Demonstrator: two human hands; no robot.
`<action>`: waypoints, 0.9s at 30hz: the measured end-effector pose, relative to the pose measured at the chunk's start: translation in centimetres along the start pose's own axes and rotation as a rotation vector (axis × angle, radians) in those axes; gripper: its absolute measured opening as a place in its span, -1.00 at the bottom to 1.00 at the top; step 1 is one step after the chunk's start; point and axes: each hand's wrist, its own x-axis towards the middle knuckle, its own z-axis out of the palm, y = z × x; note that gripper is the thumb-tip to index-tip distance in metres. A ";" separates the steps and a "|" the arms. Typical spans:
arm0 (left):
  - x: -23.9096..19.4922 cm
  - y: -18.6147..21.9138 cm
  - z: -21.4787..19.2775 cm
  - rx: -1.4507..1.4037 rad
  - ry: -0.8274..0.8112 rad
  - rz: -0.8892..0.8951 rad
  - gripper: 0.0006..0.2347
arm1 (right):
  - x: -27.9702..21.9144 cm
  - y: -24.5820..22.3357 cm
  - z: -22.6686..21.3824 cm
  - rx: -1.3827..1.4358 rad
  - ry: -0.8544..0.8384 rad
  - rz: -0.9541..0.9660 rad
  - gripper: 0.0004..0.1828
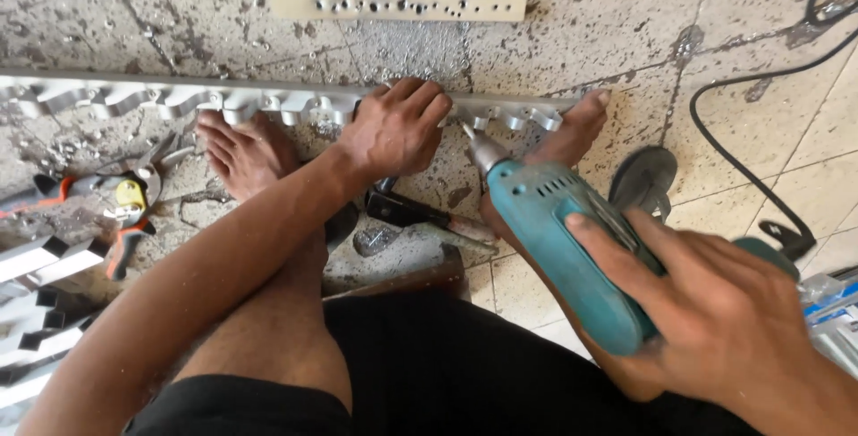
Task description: Drilling a series of holes into a long metal bar using a handheld power drill while sitting on the floor.
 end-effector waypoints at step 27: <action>-0.6 1.0 -3.1 0.214 -0.583 -0.084 -0.52 | 0.1 1.2 -1.1 0.023 -0.108 -0.080 -0.05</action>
